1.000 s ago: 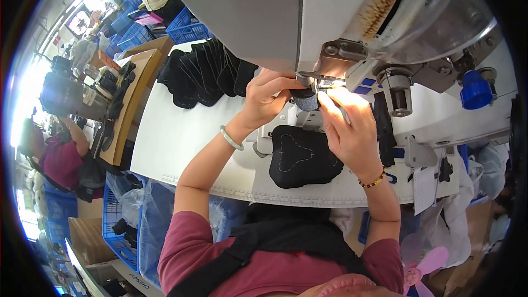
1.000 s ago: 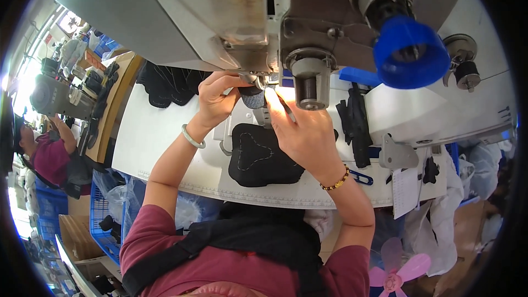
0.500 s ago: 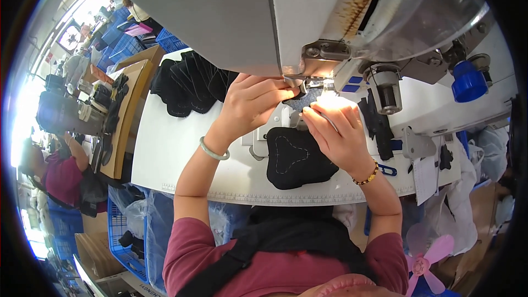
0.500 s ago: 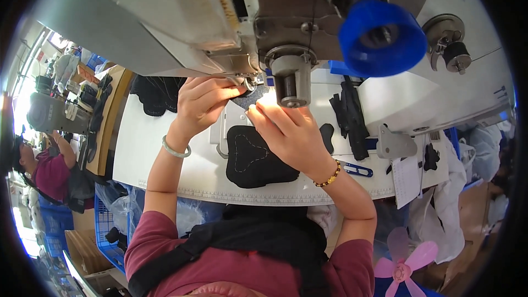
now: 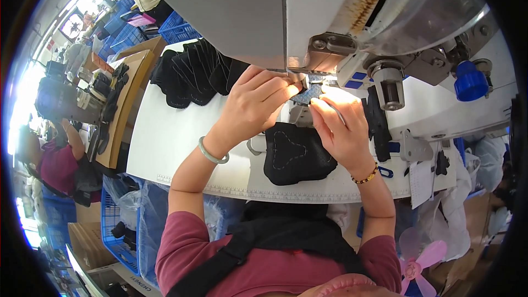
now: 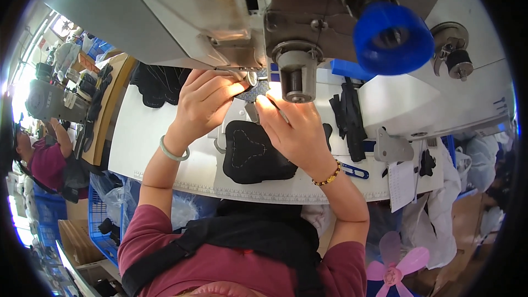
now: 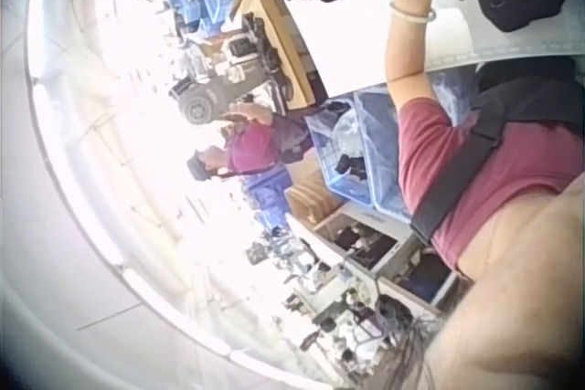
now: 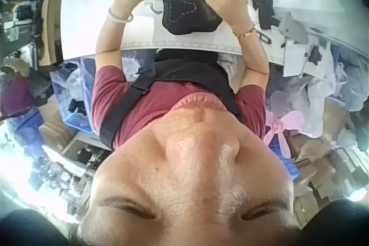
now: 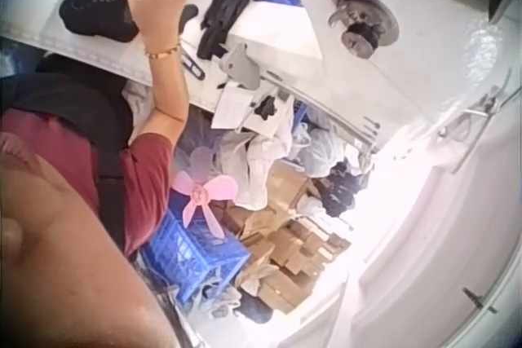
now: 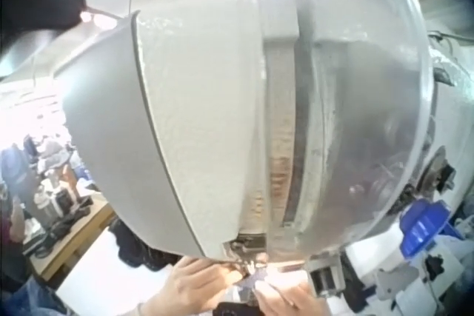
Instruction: Stitching black fabric components of a shoe using a sewing machine in an industrial setting.
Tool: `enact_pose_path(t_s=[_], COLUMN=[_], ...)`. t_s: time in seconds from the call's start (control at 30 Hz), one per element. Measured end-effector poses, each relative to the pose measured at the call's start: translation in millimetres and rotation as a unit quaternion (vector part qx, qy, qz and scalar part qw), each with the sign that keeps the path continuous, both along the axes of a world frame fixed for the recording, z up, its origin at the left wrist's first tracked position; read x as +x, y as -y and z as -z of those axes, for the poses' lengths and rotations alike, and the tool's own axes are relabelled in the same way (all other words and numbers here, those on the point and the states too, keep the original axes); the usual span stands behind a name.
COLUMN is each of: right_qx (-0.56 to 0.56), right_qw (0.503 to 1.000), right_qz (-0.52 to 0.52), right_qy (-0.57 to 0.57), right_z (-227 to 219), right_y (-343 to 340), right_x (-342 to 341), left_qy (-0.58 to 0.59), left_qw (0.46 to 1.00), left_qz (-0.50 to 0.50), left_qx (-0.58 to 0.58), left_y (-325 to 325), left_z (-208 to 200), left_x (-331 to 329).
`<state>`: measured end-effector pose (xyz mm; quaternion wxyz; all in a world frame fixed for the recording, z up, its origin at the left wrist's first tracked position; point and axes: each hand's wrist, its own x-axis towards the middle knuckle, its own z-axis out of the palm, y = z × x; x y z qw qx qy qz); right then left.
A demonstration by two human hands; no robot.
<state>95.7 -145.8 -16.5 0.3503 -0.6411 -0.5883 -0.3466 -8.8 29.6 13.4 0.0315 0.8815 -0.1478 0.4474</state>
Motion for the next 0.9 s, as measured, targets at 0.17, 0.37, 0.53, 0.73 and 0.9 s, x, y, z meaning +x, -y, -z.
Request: enact_pose_path(t_s=[0.17, 0.37, 0.53, 0.73, 0.9], right_qx=[0.005, 0.003, 0.025, -0.003, -0.001], right_qw=[1.0, 0.999, 0.998, 0.998, 0.998], right_qz=[-0.003, 0.021, 0.01, 0.002, -0.004], right_qy=[-0.005, -0.034, -0.053, -0.058, -0.062], right_z=[-2.3, -2.8, -4.3, -3.4, -0.6], right_y=[0.3, 1.0, -3.6, 0.3, -1.2], right_x=[2.8, 2.7, 10.4, 11.2, 12.4], left_qy=[-0.007, -0.009, -0.013, -0.054, -0.094], left_qw=[1.0, 0.998, 0.991, 0.981, 0.982], left_qz=[-0.012, -0.055, -0.097, -0.139, 0.073], left_qx=[-0.009, 0.02, 0.092, 0.124, -0.144], left_y=[5.4, 14.2, 30.1, 33.5, -20.2], left_z=[-1.0, 0.2, -3.7, -0.9, 11.5], left_x=[-0.6, -2.4, -3.5, -12.2, -9.5])
